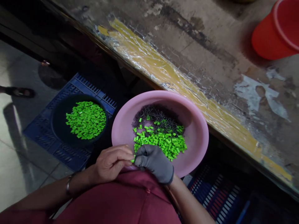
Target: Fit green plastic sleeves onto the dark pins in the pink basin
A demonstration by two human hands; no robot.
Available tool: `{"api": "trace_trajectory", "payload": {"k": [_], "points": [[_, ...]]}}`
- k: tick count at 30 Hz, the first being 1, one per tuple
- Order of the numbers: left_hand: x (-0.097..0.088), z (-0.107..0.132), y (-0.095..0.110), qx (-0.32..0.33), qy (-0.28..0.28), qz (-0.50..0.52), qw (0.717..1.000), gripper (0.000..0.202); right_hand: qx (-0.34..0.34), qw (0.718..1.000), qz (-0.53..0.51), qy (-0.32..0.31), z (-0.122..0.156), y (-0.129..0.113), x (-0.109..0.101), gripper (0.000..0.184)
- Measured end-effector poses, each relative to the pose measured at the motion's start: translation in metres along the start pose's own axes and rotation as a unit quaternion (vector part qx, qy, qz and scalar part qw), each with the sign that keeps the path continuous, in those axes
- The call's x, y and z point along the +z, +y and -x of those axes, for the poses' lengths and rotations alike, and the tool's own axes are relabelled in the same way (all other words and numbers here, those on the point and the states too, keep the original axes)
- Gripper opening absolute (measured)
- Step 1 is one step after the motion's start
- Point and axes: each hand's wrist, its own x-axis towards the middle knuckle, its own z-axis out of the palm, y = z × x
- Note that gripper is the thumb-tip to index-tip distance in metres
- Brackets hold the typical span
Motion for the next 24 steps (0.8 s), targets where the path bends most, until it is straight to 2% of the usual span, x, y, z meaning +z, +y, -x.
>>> {"api": "trace_trajectory", "payload": {"k": [3,5,6,8,10,11,13,16,18,21,24], "points": [[-0.036,0.014,0.003,-0.070,0.032,-0.100,0.992,0.018,-0.026,0.992,0.126,-0.005,-0.017,-0.003,0.002,0.034],[-0.067,0.025,0.003,-0.130,0.098,-0.226,0.960,0.016,-0.060,0.954,0.290,0.036,-0.031,-0.006,-0.002,0.021],[-0.082,0.030,0.002,-0.141,0.128,-0.304,0.933,0.015,-0.077,0.920,0.380,0.062,-0.038,-0.008,-0.005,0.016],[-0.105,0.036,0.002,-0.140,0.170,-0.433,0.874,0.023,-0.099,0.829,0.542,0.095,-0.053,-0.010,-0.010,0.017],[-0.114,0.035,0.005,-0.130,0.195,-0.499,0.835,0.032,-0.114,0.738,0.657,0.099,-0.067,-0.010,-0.011,0.021],[-0.112,0.032,0.008,-0.117,0.200,-0.507,0.830,0.034,-0.121,0.703,0.694,0.096,-0.073,-0.011,-0.010,0.023],[-0.097,0.021,0.015,-0.075,0.169,-0.490,0.852,0.031,-0.135,0.661,0.733,0.086,-0.082,-0.011,-0.005,0.025],[-0.065,-0.005,0.020,-0.014,0.035,-0.401,0.915,0.026,-0.152,0.639,0.751,0.069,-0.090,-0.010,0.001,0.024],[-0.047,-0.023,0.017,0.016,-0.049,-0.346,0.937,0.022,-0.165,0.626,0.760,0.056,-0.093,-0.008,0.002,0.024],[-0.033,-0.046,0.004,0.007,-0.162,-0.339,0.927,0.025,-0.177,0.616,0.766,0.043,-0.097,-0.003,-0.002,0.025],[-0.027,-0.062,-0.007,-0.035,-0.237,-0.352,0.905,0.028,-0.174,0.615,0.768,0.040,-0.102,0.001,-0.006,0.025]]}}
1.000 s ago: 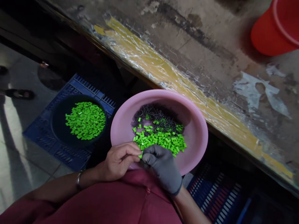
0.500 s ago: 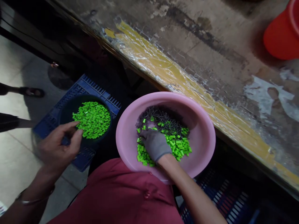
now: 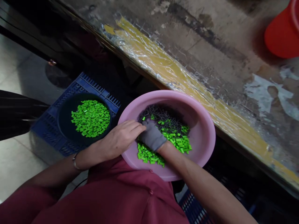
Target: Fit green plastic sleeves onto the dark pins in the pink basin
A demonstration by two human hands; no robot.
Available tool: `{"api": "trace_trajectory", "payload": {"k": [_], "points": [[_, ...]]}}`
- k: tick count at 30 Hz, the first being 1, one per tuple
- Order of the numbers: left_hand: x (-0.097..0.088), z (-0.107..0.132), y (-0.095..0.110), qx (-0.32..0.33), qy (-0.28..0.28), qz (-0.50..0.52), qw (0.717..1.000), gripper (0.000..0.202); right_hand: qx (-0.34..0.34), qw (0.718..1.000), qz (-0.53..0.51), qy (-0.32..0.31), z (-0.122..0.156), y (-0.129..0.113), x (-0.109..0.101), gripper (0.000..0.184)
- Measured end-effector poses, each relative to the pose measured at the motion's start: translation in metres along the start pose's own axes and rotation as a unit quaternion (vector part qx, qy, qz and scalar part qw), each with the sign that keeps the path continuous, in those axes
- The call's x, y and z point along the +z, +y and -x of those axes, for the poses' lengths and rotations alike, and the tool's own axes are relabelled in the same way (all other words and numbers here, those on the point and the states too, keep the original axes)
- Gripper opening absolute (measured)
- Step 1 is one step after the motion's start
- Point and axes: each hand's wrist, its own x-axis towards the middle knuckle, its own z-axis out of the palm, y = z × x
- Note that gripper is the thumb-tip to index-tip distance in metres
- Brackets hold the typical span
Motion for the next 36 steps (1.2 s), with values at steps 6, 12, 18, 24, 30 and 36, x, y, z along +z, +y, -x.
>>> {"api": "trace_trajectory", "payload": {"k": [6,12,18,24,30,36], "points": [[0.003,-0.019,-0.009,-0.021,-0.060,0.009,0.998,0.025,-0.026,0.999,-0.018,-0.001,-0.007,0.003,0.011,0.021],[-0.004,-0.026,-0.013,-0.019,-0.080,-0.028,0.996,0.026,-0.032,0.999,-0.023,0.016,0.017,0.011,-0.015,0.024],[0.030,-0.023,-0.019,0.052,-0.105,-0.076,0.990,0.021,0.080,0.989,-0.123,0.030,0.082,0.023,-0.033,0.019],[0.075,-0.017,-0.012,0.021,-0.104,-0.157,0.982,0.015,0.246,0.826,-0.497,0.096,0.108,0.015,-0.025,0.016],[0.063,-0.019,-0.002,-0.015,-0.119,-0.180,0.976,0.021,0.266,0.727,-0.625,0.104,0.110,0.007,-0.028,0.022],[0.046,-0.023,0.002,-0.032,-0.161,-0.121,0.979,0.022,0.280,0.728,-0.616,0.110,0.109,0.002,-0.034,0.021]]}}
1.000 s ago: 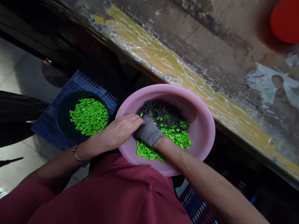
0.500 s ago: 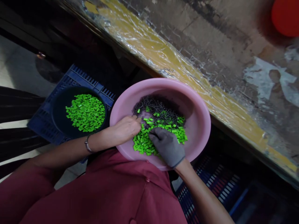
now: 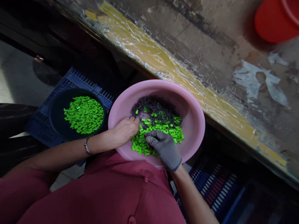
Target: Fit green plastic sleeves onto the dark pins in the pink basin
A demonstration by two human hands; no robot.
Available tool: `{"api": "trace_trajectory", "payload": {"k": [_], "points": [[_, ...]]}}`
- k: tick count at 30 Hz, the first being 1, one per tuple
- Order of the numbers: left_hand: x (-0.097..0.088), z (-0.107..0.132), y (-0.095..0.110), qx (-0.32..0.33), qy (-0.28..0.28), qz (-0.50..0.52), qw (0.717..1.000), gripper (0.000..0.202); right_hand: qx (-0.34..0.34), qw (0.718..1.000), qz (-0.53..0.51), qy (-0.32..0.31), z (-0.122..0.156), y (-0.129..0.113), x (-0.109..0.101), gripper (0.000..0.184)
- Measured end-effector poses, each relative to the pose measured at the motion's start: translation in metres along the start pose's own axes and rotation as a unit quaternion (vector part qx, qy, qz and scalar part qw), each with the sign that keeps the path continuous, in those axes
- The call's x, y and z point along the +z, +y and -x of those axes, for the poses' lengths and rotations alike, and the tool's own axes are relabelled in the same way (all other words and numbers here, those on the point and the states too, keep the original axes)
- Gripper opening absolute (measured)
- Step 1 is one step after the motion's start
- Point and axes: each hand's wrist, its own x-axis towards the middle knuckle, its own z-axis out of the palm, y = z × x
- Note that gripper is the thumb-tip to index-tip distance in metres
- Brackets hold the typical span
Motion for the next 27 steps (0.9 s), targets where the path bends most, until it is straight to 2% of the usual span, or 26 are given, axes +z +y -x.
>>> {"api": "trace_trajectory", "payload": {"k": [2,4,6,7,8,10,13,15,16,18,19,21,25,27], "points": [[-0.004,0.002,-0.002,0.007,0.019,0.042,0.999,0.023,-0.006,1.000,0.010,0.002,0.001,-0.002,0.001,0.023],[-0.008,0.006,-0.005,0.006,0.062,0.120,0.991,0.019,-0.016,1.000,0.002,0.012,0.003,-0.004,0.001,0.020],[-0.011,0.010,-0.006,-0.005,0.099,0.240,0.966,0.014,-0.023,0.999,-0.009,0.025,0.007,-0.007,0.001,0.015],[-0.011,0.012,-0.005,-0.014,0.107,0.316,0.942,0.012,-0.026,0.999,-0.013,0.031,0.009,-0.010,0.000,0.014],[-0.011,0.014,-0.005,-0.025,0.108,0.400,0.910,0.012,-0.029,0.999,-0.014,0.037,0.012,-0.014,-0.001,0.013],[-0.008,0.017,-0.002,-0.061,0.088,0.563,0.820,0.012,-0.040,0.998,-0.007,0.051,0.017,-0.022,-0.003,0.012],[-0.002,0.021,0.003,-0.114,0.036,0.752,0.648,0.015,-0.073,0.995,0.024,0.066,0.025,-0.035,-0.003,0.012],[0.001,0.024,0.007,-0.134,0.016,0.836,0.532,0.023,-0.096,0.991,0.050,0.078,0.030,-0.040,-0.002,0.010],[0.002,0.026,0.009,-0.141,0.011,0.863,0.484,0.026,-0.108,0.988,0.063,0.086,0.032,-0.042,-0.001,0.009],[0.003,0.028,0.013,-0.150,0.005,0.895,0.421,0.031,-0.142,0.980,0.095,0.105,0.036,-0.043,0.002,0.007],[0.003,0.029,0.015,-0.152,0.001,0.902,0.404,0.031,-0.164,0.972,0.119,0.115,0.037,-0.043,0.004,0.007],[0.004,0.030,0.017,-0.147,-0.006,0.910,0.389,0.031,-0.222,0.947,0.189,0.136,0.038,-0.041,0.007,0.009],[0.005,0.031,0.020,-0.140,-0.018,0.911,0.387,0.032,-0.324,0.861,0.356,0.166,0.035,-0.036,0.012,0.008],[0.005,0.031,0.021,-0.143,-0.020,0.914,0.380,0.032,-0.339,0.834,0.401,0.170,0.033,-0.035,0.014,0.008]]}}
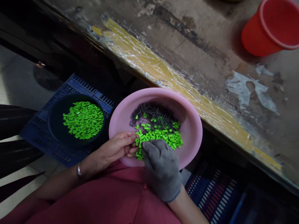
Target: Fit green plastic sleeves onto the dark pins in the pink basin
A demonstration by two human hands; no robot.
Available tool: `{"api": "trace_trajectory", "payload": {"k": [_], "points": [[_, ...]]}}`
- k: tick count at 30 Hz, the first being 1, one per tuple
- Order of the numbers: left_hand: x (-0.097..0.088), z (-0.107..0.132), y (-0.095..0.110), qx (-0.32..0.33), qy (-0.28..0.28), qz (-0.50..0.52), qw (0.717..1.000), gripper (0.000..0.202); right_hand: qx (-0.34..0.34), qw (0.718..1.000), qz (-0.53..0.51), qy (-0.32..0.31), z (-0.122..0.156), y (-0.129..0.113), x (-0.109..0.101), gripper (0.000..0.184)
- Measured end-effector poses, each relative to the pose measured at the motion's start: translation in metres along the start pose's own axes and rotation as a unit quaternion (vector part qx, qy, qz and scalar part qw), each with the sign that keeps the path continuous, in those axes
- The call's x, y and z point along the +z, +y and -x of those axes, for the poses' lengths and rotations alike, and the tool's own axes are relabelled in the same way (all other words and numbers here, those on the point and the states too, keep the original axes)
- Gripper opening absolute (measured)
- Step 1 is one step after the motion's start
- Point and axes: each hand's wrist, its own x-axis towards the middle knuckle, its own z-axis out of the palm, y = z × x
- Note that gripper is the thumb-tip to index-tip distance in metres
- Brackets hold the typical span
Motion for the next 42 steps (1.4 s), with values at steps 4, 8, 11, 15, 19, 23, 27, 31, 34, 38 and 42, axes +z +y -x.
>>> {"api": "trace_trajectory", "payload": {"k": [4,8,11,15,19,23,27,31,34,38,42], "points": [[0.002,0.002,0.000,-0.008,0.006,0.009,1.000,0.031,-0.010,0.999,0.034,-0.011,-0.001,-0.001,0.004,0.011],[0.004,0.003,0.001,-0.012,0.007,0.011,1.000,0.032,-0.015,0.999,0.035,-0.022,-0.002,-0.001,0.005,0.013],[0.004,0.002,0.001,-0.009,0.000,-0.001,1.000,0.033,-0.021,0.998,0.049,-0.038,-0.002,-0.002,0.005,0.015],[0.002,0.000,-0.001,-0.007,-0.005,-0.016,1.000,0.031,-0.041,0.994,0.086,-0.055,-0.002,-0.004,0.003,0.020],[0.005,0.000,-0.003,-0.004,0.011,-0.013,1.000,0.033,-0.041,0.991,0.110,-0.062,-0.002,-0.005,0.005,0.022],[0.011,0.000,-0.008,0.039,0.037,-0.004,0.999,0.036,-0.027,0.994,0.103,-0.036,0.000,-0.003,0.010,0.021],[0.013,-0.001,-0.012,0.110,0.051,-0.052,0.991,0.028,-0.024,0.996,0.085,-0.028,0.002,0.000,0.011,0.025],[0.012,0.001,-0.010,0.145,0.041,-0.126,0.980,0.018,0.001,0.997,0.027,-0.066,0.001,0.005,0.003,0.032],[0.013,0.004,-0.009,0.144,0.018,-0.162,0.976,0.013,0.032,0.987,-0.077,-0.137,0.000,0.011,-0.003,0.037],[0.015,0.008,-0.011,0.116,-0.034,-0.182,0.976,0.013,0.078,0.951,-0.204,-0.219,-0.001,0.018,-0.004,0.045],[0.016,0.010,-0.011,0.071,-0.018,-0.149,0.986,0.020,0.090,0.953,-0.207,-0.202,-0.001,0.016,-0.005,0.039]]}}
